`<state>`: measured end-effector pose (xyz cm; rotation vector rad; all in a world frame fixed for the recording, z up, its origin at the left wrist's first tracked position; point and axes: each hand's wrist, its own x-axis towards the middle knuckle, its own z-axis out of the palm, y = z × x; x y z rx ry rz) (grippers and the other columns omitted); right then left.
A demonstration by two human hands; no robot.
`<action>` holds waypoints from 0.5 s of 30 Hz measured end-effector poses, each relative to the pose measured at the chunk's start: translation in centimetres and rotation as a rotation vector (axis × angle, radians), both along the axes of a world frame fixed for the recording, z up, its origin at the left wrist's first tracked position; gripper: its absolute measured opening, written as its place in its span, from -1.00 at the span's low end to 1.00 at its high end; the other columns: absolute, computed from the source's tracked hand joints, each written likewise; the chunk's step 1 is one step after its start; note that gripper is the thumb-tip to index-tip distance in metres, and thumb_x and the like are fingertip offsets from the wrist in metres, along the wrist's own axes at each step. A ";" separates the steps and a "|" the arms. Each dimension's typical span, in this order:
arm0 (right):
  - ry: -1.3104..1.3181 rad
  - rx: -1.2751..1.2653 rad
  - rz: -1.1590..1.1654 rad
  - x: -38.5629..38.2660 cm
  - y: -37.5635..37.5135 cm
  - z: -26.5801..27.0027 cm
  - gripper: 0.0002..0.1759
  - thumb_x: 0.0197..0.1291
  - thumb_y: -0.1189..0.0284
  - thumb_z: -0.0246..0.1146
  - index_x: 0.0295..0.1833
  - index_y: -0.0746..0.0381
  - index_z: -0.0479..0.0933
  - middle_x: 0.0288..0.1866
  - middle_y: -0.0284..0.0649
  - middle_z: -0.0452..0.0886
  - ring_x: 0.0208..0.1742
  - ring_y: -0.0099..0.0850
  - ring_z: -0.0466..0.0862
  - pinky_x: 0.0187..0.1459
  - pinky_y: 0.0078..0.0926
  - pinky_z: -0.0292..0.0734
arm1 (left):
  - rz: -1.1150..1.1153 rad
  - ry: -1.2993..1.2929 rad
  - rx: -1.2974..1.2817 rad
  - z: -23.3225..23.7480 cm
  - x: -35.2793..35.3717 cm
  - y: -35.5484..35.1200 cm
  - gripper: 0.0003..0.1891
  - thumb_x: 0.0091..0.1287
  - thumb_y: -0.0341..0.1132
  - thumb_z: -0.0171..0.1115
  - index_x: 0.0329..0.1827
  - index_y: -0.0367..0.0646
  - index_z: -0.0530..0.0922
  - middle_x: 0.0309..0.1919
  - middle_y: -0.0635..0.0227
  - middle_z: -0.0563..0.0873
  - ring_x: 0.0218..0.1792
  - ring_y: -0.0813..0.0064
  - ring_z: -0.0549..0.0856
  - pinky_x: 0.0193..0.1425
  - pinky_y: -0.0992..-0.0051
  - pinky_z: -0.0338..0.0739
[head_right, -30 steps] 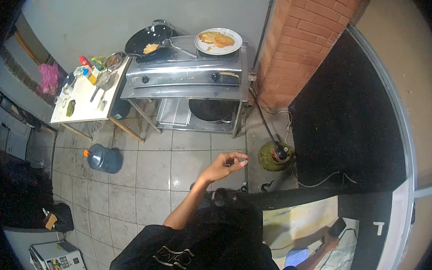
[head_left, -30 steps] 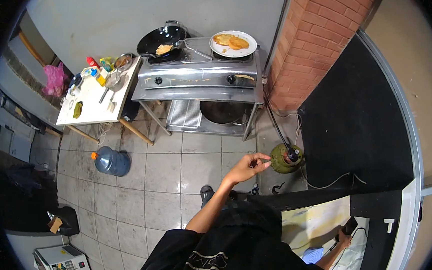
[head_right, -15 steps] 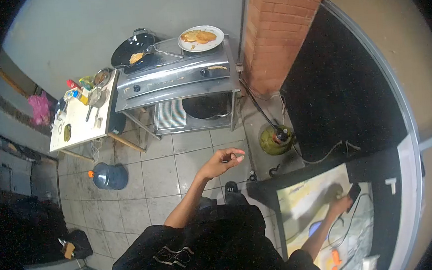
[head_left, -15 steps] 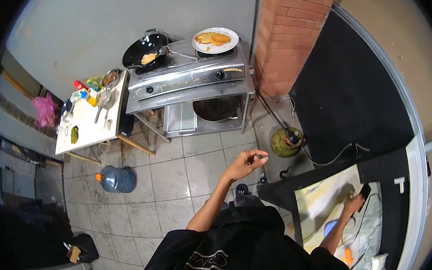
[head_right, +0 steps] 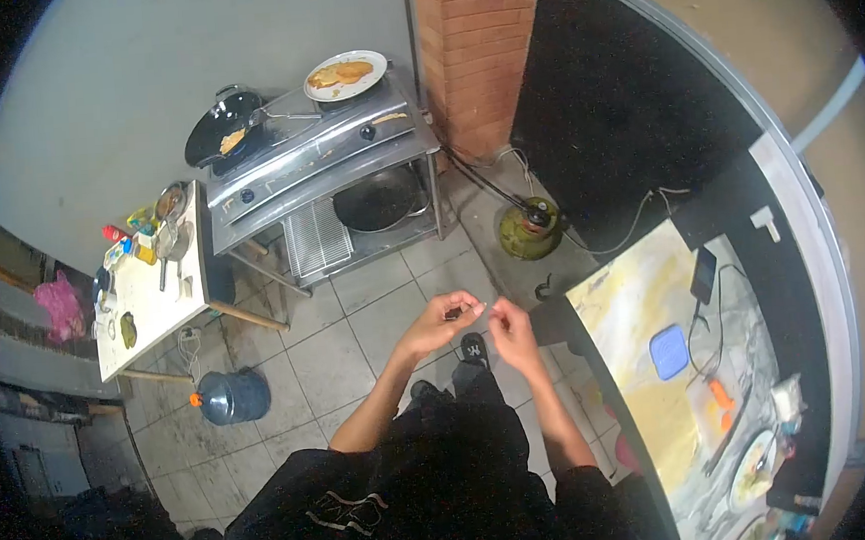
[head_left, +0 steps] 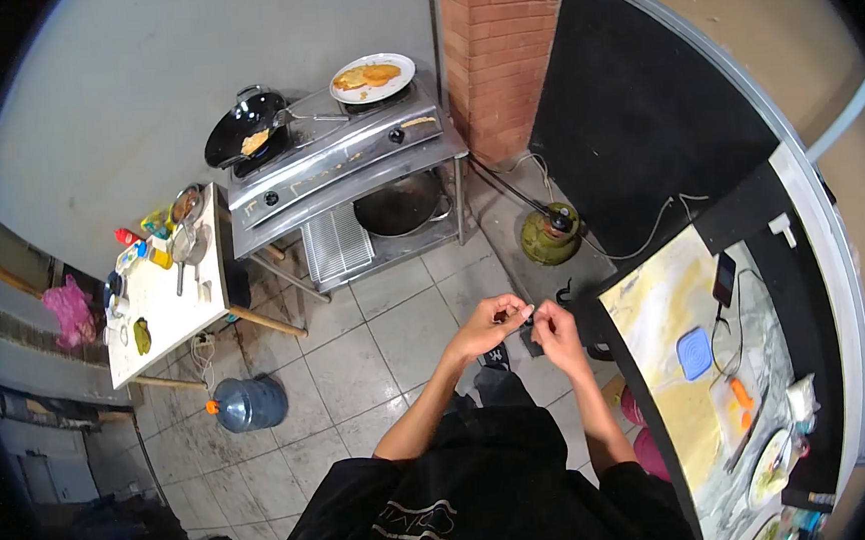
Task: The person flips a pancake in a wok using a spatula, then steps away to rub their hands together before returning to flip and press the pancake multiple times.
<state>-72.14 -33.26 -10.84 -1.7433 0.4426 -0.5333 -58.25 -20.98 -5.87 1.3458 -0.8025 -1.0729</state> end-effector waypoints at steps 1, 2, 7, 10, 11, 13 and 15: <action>-0.018 0.039 -0.002 0.5 1.1 1.2 -0.79 0.40 0.59 0.04 -0.36 0.25 0.32 -0.56 -0.45 0.32 -0.56 -0.70 0.35 -0.50 -0.66 0.31 | -0.015 0.001 -0.002 -0.2 -0.2 0.1 -0.75 0.48 -0.17 0.19 -0.16 -0.21 0.62 -0.35 0.59 0.56 -0.27 0.73 0.46 -0.11 0.62 0.40; -0.035 0.078 -0.003 0.7 2.0 2.5 -0.78 0.41 0.58 0.03 -0.38 0.25 0.31 -0.56 -0.45 0.31 -0.56 -0.70 0.34 -0.51 -0.66 0.30 | 0.007 0.017 -0.030 -0.5 -0.4 0.2 -0.75 0.49 -0.17 0.18 -0.17 -0.21 0.62 -0.35 0.60 0.56 -0.28 0.74 0.46 -0.12 0.63 0.39; -0.057 0.256 -0.037 0.8 3.6 4.7 -0.74 0.42 0.49 0.08 -0.40 0.26 0.36 -0.60 -0.47 0.30 -0.57 -0.69 0.37 -0.52 -0.63 0.28 | 0.088 0.108 -0.102 1.2 -1.0 0.4 -0.72 0.53 -0.18 0.12 -0.22 -0.22 0.60 -0.37 0.55 0.61 -0.29 0.75 0.48 -0.20 0.63 0.40; -0.053 0.317 -0.018 0.1 4.0 6.3 -0.70 0.50 0.40 0.04 -0.36 0.26 0.39 -0.58 -0.47 0.32 -0.58 -0.68 0.38 -0.52 -0.63 0.30 | 0.050 0.134 -0.130 1.9 -1.6 0.2 -0.70 0.55 -0.19 0.08 -0.19 -0.26 0.60 -0.36 0.46 0.64 -0.32 0.69 0.58 -0.20 0.59 0.48; -0.055 0.322 0.005 -0.1 4.0 6.6 -0.69 0.53 0.37 0.02 -0.34 0.26 0.41 -0.57 -0.46 0.34 -0.57 -0.67 0.39 -0.51 -0.63 0.31 | 0.040 0.135 -0.130 1.8 -1.7 0.2 -0.70 0.55 -0.19 0.08 -0.19 -0.26 0.60 -0.36 0.46 0.64 -0.32 0.69 0.58 -0.20 0.59 0.48; -0.076 0.320 -0.005 -0.2 4.0 6.5 -0.70 0.53 0.36 0.00 -0.31 0.26 0.41 -0.54 -0.45 0.35 -0.56 -0.67 0.39 -0.51 -0.63 0.31 | -0.099 0.211 -0.091 1.7 -1.5 0.2 -0.67 0.56 -0.18 0.06 -0.19 -0.30 0.61 -0.36 0.38 0.65 -0.40 0.59 0.65 -0.27 0.56 0.53; -0.092 0.319 -0.011 -0.3 3.9 6.7 -0.70 0.54 0.36 -0.01 -0.29 0.26 0.41 -0.52 -0.44 0.37 -0.55 -0.66 0.39 -0.50 -0.63 0.31 | -0.090 0.171 -0.131 1.5 -1.6 -0.1 -0.68 0.55 -0.20 0.06 -0.17 -0.32 0.62 -0.39 0.36 0.65 -0.44 0.55 0.66 -0.30 0.56 0.53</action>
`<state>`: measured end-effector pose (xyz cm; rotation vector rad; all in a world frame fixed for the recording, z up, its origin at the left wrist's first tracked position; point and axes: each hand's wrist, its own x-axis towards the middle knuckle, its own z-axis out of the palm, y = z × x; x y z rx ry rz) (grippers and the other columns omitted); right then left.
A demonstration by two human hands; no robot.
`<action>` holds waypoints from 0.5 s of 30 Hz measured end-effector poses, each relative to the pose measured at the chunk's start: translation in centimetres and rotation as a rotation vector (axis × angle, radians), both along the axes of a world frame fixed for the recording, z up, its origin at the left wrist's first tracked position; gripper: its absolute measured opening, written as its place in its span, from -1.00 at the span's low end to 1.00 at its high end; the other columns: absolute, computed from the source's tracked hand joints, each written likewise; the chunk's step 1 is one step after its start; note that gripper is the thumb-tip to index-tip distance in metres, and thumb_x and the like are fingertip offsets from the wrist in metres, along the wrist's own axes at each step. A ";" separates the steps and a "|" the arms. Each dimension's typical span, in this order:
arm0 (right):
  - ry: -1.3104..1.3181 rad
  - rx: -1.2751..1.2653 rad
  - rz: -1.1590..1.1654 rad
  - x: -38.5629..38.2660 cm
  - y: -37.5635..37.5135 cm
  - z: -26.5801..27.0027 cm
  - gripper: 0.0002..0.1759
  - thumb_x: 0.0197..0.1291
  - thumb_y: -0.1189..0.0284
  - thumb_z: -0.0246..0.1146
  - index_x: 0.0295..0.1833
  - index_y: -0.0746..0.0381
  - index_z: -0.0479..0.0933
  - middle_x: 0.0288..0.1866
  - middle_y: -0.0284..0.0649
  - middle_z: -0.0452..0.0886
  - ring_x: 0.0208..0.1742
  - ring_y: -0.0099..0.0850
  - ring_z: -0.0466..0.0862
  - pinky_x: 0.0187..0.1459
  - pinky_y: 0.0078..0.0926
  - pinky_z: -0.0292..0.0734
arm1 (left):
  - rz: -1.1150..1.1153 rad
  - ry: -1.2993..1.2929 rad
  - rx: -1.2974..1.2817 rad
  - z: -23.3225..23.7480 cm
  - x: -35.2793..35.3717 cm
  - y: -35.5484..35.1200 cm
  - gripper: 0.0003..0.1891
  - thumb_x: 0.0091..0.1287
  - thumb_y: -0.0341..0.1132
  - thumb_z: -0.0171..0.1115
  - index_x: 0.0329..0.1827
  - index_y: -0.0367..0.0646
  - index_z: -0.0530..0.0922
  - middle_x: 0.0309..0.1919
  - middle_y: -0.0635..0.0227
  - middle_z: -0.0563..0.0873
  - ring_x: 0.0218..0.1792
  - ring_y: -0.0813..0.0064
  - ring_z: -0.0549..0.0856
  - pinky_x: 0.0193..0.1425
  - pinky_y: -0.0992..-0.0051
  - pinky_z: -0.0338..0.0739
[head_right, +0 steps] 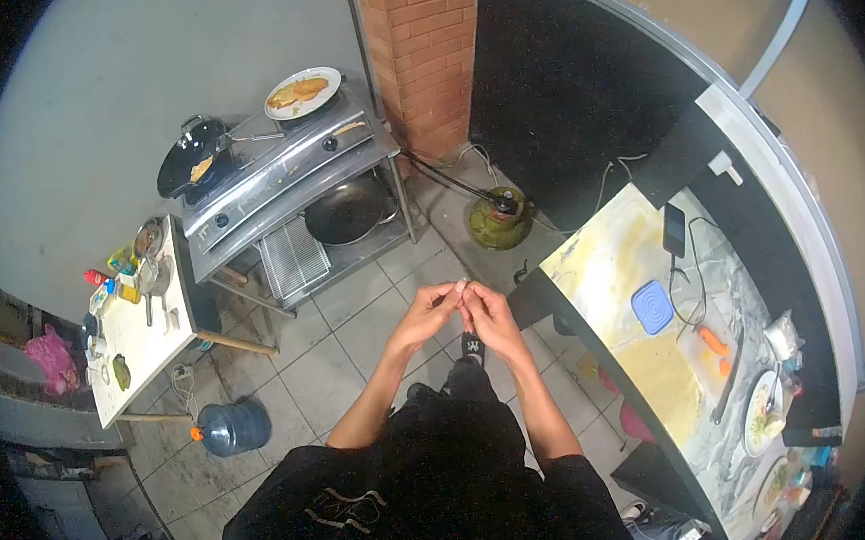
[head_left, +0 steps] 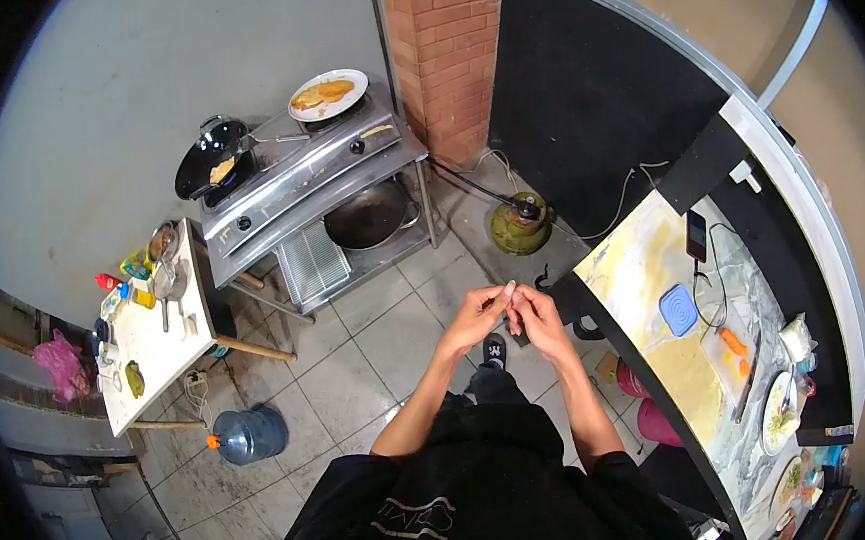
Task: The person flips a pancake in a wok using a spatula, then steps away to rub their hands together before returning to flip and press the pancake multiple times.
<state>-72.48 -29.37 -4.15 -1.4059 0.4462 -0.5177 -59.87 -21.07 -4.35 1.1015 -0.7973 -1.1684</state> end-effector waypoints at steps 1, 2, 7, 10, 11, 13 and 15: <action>0.027 0.009 -0.001 -0.2 -0.1 0.4 -0.70 0.55 0.35 -0.02 -0.27 0.26 0.42 -0.50 -0.43 0.37 -0.54 -0.66 0.39 -0.50 -0.63 0.32 | 0.021 -0.035 -0.035 -0.1 -0.3 -0.1 -0.69 0.55 -0.22 0.07 -0.15 -0.33 0.63 -0.42 0.34 0.65 -0.47 0.51 0.67 -0.33 0.56 0.54; 0.052 0.016 0.001 -0.3 -0.2 0.7 -0.70 0.55 0.35 -0.03 -0.26 0.26 0.43 -0.49 -0.43 0.38 -0.53 -0.65 0.39 -0.49 -0.64 0.32 | 0.019 -0.033 -0.039 -0.2 -0.5 -0.3 -0.69 0.55 -0.22 0.07 -0.15 -0.33 0.63 -0.42 0.34 0.65 -0.47 0.51 0.67 -0.33 0.56 0.54; 0.087 -0.086 0.000 -0.5 -1.0 0.3 -0.66 0.56 0.32 -0.05 -0.24 0.30 0.45 -0.47 -0.38 0.41 -0.54 -0.63 0.40 -0.48 -0.63 0.35 | 0.128 -0.304 -0.070 -0.3 -0.4 -0.8 -0.78 0.44 -0.37 0.18 -0.11 -0.36 0.70 -0.48 0.34 0.71 -0.41 0.58 0.68 -0.25 0.52 0.55; 0.093 -0.097 -0.005 -0.3 -1.0 0.3 -0.68 0.55 0.31 -0.03 -0.24 0.27 0.45 -0.48 -0.41 0.39 -0.54 -0.64 0.39 -0.49 -0.63 0.33 | 0.225 -0.249 0.005 -0.3 -0.5 -0.7 -0.81 0.37 -0.38 0.27 -0.17 -0.36 0.72 -0.45 0.32 0.76 -0.38 0.61 0.69 -0.21 0.52 0.55; 0.094 -0.072 -0.014 -0.1 -0.9 0.3 -0.70 0.54 0.30 -0.02 -0.22 0.26 0.46 -0.49 -0.43 0.37 -0.53 -0.65 0.38 -0.50 -0.63 0.31 | 0.223 -0.249 0.005 -0.7 -0.4 -0.7 -0.81 0.37 -0.38 0.27 -0.17 -0.36 0.72 -0.45 0.32 0.76 -0.38 0.61 0.69 -0.21 0.52 0.55; 0.095 -0.078 -0.009 0.1 -0.8 -0.3 -0.71 0.54 0.30 -0.01 -0.21 0.25 0.46 -0.49 -0.43 0.37 -0.53 -0.65 0.38 -0.50 -0.63 0.30 | 0.321 -0.263 0.021 -2.3 -0.2 -0.9 -0.81 0.31 -0.37 0.34 -0.19 -0.36 0.73 -0.46 0.30 0.77 -0.36 0.60 0.70 -0.21 0.52 0.56; 0.098 -0.085 -0.007 0.2 -0.6 -0.7 -0.71 0.54 0.30 -0.01 -0.20 0.25 0.46 -0.49 -0.44 0.37 -0.54 -0.65 0.38 -0.49 -0.62 0.30 | 0.348 -0.304 0.021 -3.3 0.1 -0.9 -0.81 0.28 -0.36 0.37 -0.22 -0.35 0.73 -0.46 0.27 0.78 -0.37 0.60 0.71 -0.24 0.52 0.56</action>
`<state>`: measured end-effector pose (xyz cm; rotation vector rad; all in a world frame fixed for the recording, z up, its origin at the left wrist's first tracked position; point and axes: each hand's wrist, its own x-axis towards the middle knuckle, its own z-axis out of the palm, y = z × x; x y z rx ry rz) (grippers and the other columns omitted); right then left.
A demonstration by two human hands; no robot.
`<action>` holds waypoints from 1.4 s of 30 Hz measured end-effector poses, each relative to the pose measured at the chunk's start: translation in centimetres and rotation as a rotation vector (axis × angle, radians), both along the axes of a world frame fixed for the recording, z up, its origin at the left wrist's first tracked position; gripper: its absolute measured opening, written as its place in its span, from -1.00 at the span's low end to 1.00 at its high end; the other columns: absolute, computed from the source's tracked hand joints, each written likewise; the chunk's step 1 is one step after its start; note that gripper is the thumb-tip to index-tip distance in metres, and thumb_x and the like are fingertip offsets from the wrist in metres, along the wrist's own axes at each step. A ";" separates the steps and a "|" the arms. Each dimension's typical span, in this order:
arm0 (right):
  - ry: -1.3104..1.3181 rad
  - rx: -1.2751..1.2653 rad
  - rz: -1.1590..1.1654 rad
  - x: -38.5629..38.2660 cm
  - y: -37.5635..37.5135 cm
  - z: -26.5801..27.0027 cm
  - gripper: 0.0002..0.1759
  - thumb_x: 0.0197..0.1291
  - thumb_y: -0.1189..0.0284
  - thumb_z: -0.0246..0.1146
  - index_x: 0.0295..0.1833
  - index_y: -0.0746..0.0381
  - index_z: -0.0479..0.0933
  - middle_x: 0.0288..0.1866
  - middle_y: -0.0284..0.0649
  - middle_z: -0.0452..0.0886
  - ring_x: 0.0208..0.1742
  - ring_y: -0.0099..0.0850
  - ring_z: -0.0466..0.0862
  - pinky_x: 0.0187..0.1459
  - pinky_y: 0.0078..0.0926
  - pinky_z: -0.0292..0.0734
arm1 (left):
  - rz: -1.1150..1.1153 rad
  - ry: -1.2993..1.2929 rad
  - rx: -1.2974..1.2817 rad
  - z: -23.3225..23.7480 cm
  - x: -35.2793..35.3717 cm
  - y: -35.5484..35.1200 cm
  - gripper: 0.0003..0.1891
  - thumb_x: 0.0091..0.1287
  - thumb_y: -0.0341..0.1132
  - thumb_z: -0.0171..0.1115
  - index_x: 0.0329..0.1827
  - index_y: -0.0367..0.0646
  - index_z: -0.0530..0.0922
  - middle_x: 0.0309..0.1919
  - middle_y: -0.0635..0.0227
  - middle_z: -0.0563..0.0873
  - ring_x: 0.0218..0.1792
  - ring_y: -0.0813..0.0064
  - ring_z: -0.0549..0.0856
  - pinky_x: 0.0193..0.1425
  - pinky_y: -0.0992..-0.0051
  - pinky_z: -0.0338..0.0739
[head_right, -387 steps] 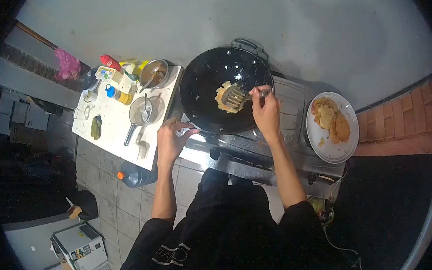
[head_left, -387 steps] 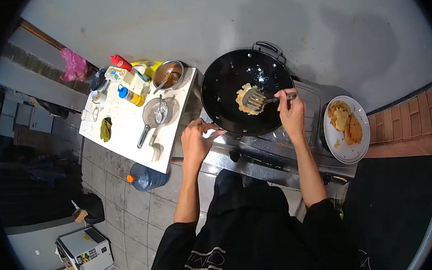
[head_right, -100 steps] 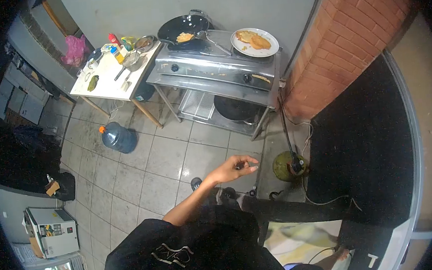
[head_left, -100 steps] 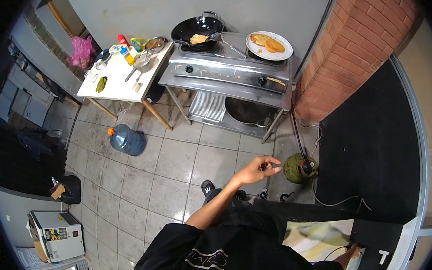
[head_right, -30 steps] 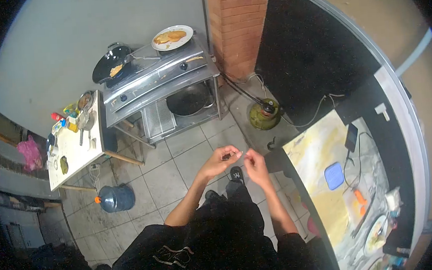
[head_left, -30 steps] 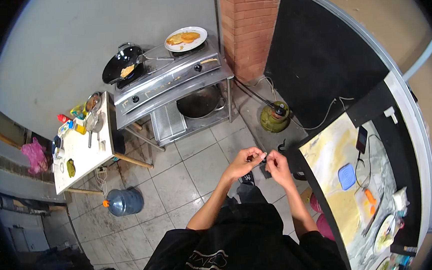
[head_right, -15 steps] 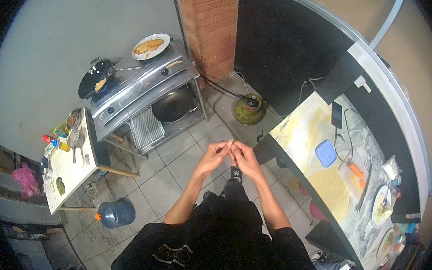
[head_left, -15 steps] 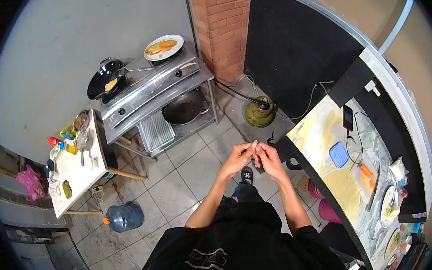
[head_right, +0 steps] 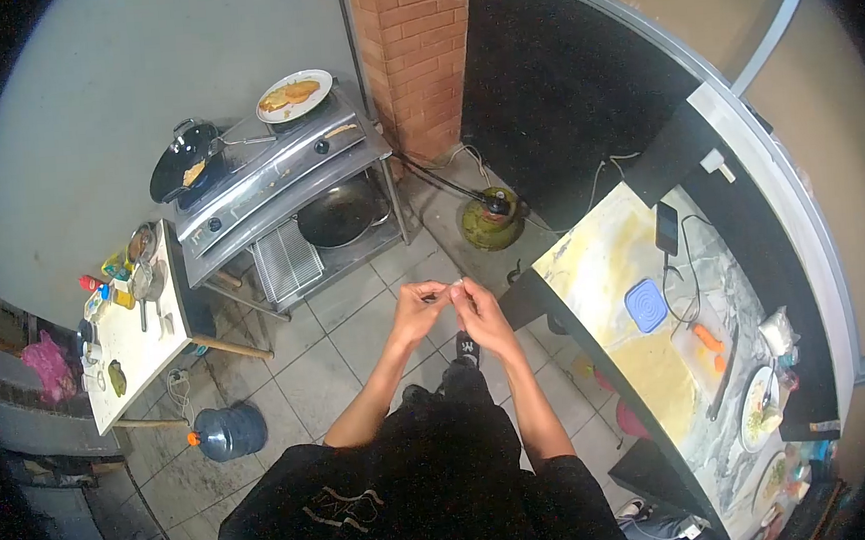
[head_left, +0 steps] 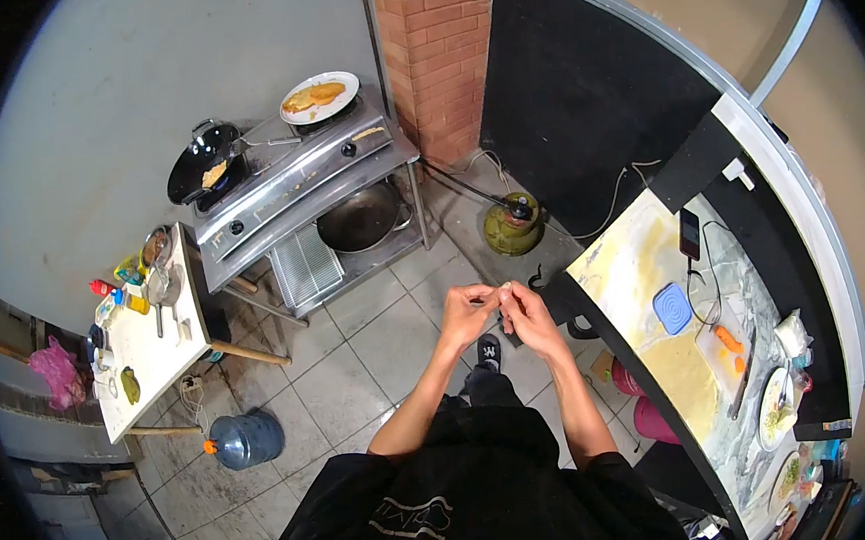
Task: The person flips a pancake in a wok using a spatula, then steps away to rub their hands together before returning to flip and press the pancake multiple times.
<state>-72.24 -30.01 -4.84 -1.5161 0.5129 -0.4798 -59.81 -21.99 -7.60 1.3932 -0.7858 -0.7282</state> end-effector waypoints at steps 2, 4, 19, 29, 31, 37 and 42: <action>0.041 -0.036 -0.014 0.2 0.3 -0.1 -0.72 0.53 0.28 0.01 -0.18 0.25 0.45 -0.50 -0.42 0.37 -0.54 -0.65 0.38 -0.49 -0.59 0.30 | 0.030 -0.042 0.003 -0.4 0.1 0.1 -0.81 0.25 -0.35 0.39 -0.24 -0.34 0.74 -0.45 0.24 0.78 -0.38 0.59 0.72 -0.26 0.52 0.56; 0.056 -0.065 -0.016 0.3 0.6 0.2 -0.75 0.53 0.31 0.01 -0.18 0.24 0.44 -0.48 -0.44 0.36 -0.54 -0.67 0.37 -0.49 -0.63 0.29 | 0.091 -0.132 0.125 0.5 -0.1 0.5 -0.87 0.25 -0.43 0.36 -0.28 -0.35 0.74 -0.37 0.30 0.80 -0.32 0.62 0.69 -0.15 0.53 0.58; -0.043 0.217 -0.050 0.7 1.1 0.2 -0.70 0.56 0.26 -0.05 -0.04 0.27 0.45 -0.38 -0.34 0.51 -0.52 -0.58 0.50 -0.44 -0.60 0.44 | -0.174 0.288 -0.030 2.8 -0.9 -0.1 -0.78 0.47 -0.36 0.16 0.02 -0.26 0.68 -0.40 0.40 0.73 -0.58 0.70 0.52 -0.51 0.56 0.43; -0.021 0.077 -0.252 2.0 -3.1 -1.7 -0.59 0.53 0.24 0.04 -0.01 0.38 0.60 -0.29 -0.31 0.63 -0.41 -0.54 0.61 -0.30 -0.55 0.52 | 0.018 0.091 0.078 0.8 0.0 -4.9 -0.81 0.42 -0.36 0.24 -0.05 -0.29 0.71 -0.45 0.41 0.71 -0.55 0.72 0.53 -0.50 0.59 0.44; -0.039 0.048 -0.291 3.2 -4.5 -3.4 -0.61 0.51 0.25 0.07 -0.04 0.38 0.62 -0.29 -0.31 0.64 -0.41 -0.55 0.61 -0.30 -0.57 0.50 | 0.066 -0.021 -0.025 0.2 1.2 -6.1 -0.82 0.38 -0.35 0.30 -0.11 -0.29 0.73 -0.45 0.38 0.76 -0.48 0.72 0.62 -0.40 0.61 0.55; -0.250 -0.353 -0.447 11.8 -6.4 -1.0 -0.52 0.51 0.29 0.02 0.35 0.40 0.35 0.32 -0.06 0.45 0.32 -0.33 0.45 0.31 -0.42 0.33 | 0.058 -0.187 -0.205 2.3 6.4 -9.7 -0.53 0.49 -0.18 0.12 0.41 -0.14 0.43 0.43 0.03 0.39 0.43 0.24 0.39 0.46 0.27 0.27; -0.319 -0.308 -0.051 18.1 -7.6 2.1 -0.34 0.45 0.10 -0.05 0.44 0.33 0.11 0.44 -0.07 0.16 0.44 -0.27 0.17 0.40 -0.31 0.10 | 0.067 -0.149 -0.198 6.4 9.4 -9.7 -0.32 0.59 -0.01 -0.30 0.62 -0.20 -0.18 0.62 0.09 -0.18 0.62 0.20 -0.19 0.62 0.30 -0.26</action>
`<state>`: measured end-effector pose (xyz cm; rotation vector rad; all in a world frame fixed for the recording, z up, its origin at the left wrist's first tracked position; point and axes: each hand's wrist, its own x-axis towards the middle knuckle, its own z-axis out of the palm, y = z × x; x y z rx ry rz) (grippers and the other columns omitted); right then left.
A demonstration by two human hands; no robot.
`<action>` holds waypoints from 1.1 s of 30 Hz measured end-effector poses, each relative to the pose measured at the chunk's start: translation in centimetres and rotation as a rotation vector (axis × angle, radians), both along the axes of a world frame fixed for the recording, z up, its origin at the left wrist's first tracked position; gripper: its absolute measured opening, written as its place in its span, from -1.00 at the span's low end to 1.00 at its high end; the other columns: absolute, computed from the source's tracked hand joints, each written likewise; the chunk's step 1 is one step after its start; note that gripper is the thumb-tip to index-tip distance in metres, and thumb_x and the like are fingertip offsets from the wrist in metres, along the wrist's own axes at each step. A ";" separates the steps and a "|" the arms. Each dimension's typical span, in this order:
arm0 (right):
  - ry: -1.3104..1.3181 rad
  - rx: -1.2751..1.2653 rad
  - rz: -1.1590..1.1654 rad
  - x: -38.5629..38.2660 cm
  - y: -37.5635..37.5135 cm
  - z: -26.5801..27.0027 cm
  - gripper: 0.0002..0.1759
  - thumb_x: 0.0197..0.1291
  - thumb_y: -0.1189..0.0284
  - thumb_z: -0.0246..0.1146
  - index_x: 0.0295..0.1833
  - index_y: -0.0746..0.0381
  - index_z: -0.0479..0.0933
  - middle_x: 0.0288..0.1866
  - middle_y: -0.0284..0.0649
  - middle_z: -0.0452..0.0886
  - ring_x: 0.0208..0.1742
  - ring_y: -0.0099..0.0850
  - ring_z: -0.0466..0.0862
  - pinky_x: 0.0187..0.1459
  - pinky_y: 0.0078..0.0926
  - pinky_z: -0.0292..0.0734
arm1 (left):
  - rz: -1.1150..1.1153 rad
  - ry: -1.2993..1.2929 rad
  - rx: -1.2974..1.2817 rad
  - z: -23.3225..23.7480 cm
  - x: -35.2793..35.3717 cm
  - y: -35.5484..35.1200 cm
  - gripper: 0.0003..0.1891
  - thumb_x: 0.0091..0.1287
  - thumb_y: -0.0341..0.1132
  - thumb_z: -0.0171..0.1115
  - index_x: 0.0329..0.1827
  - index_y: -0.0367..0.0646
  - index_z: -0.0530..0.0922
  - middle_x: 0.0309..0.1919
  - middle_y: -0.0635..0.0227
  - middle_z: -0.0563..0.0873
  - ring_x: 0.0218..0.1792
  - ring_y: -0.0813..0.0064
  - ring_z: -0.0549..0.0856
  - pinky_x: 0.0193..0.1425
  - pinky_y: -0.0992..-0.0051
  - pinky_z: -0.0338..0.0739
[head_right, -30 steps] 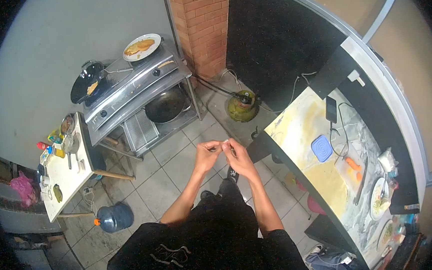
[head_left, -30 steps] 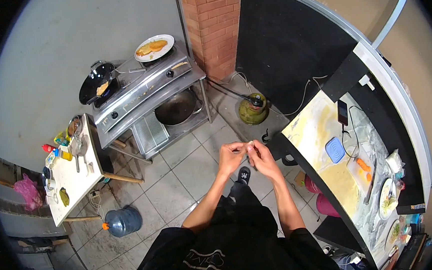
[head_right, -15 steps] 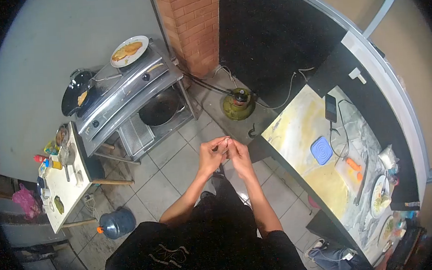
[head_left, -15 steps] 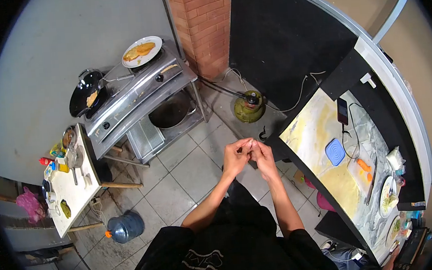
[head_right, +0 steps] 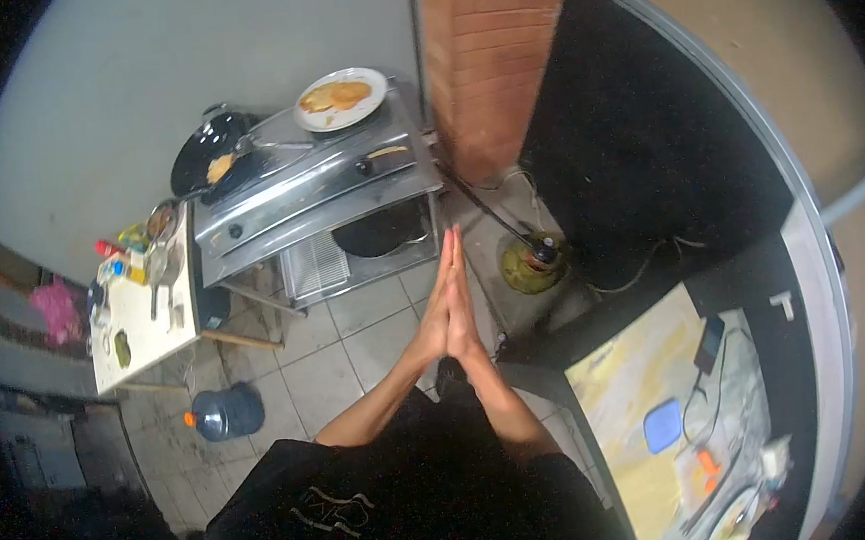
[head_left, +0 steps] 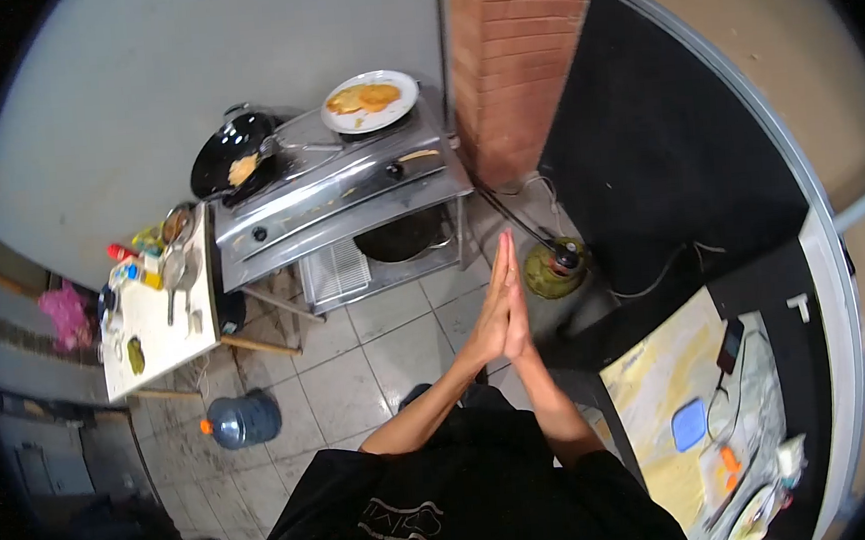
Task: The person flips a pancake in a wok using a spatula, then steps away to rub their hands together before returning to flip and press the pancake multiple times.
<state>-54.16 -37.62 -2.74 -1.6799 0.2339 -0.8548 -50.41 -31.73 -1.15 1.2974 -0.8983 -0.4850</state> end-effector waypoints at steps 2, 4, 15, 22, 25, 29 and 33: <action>0.040 0.034 0.164 2.0 -0.5 0.7 -0.27 0.42 0.02 -0.08 0.48 0.30 0.01 0.49 -0.07 0.04 0.48 -0.25 0.06 0.44 -0.26 0.00 | 0.047 0.066 0.051 0.7 0.1 0.9 -0.29 0.60 0.01 -0.35 0.60 -0.27 -0.26 0.62 0.12 -0.23 0.61 0.16 -0.23 0.62 0.29 -0.29; 0.067 0.059 0.291 3.7 -0.4 1.0 -0.19 0.40 -0.06 -0.10 0.51 0.27 -0.09 0.54 -0.08 -0.08 0.53 -0.22 -0.05 0.47 -0.22 -0.09 | 0.107 0.060 0.068 0.5 1.0 1.7 -0.20 0.56 0.11 -0.29 0.60 -0.25 -0.32 0.62 0.11 -0.28 0.61 0.15 -0.27 0.61 0.28 -0.33; 0.126 0.216 0.722 12.4 3.7 -0.4 0.18 0.24 -0.38 -0.11 0.61 0.21 -0.42 0.68 -0.10 -0.45 0.67 -0.14 -0.39 0.57 -0.05 -0.38 | 0.132 -0.105 0.134 0.3 11.5 9.0 0.02 0.42 0.31 -0.18 0.57 -0.25 -0.46 0.58 -0.01 -0.46 0.57 0.05 -0.50 0.57 0.08 -0.51; 0.181 0.238 0.847 19.4 7.4 0.8 0.23 0.19 -0.45 -0.13 0.60 0.17 -0.48 0.67 -0.11 -0.50 0.66 -0.14 -0.42 0.56 0.03 -0.37 | 0.096 -0.086 0.152 0.6 19.7 14.3 0.09 0.37 0.29 -0.03 0.56 -0.23 -0.49 0.55 -0.08 -0.53 0.55 -0.01 -0.54 0.57 0.02 -0.47; 0.197 0.271 0.861 21.7 9.4 2.4 0.27 0.17 -0.44 -0.06 0.59 0.17 -0.54 0.67 -0.09 -0.54 0.65 -0.14 -0.46 0.56 0.04 -0.42 | -0.074 -0.090 0.092 1.2 23.4 17.2 0.15 0.34 0.23 0.09 0.54 -0.24 -0.57 0.50 -0.10 -0.66 0.53 -0.01 -0.59 0.55 -0.02 -0.48; 0.121 0.189 1.019 24.8 12.0 4.4 0.31 0.20 -0.34 0.04 0.54 0.25 -0.66 0.62 -0.03 -0.70 0.62 -0.17 -0.60 0.53 -0.01 -0.58 | -0.291 -0.220 0.102 2.0 27.9 21.6 0.31 0.24 0.23 0.21 0.45 -0.29 -0.71 0.44 -0.19 -0.74 0.50 -0.03 -0.66 0.54 -0.03 -0.50; 0.126 0.176 1.235 26.1 14.0 5.7 0.43 0.16 -0.31 0.14 0.43 0.29 -0.84 0.52 0.14 -0.88 0.57 -0.08 -0.73 0.50 0.02 -0.65 | -0.617 -0.120 0.242 3.7 31.7 25.2 0.45 0.04 0.26 0.29 0.38 -0.34 -0.78 0.42 -0.12 -0.79 0.53 0.19 -0.55 0.59 0.19 -0.39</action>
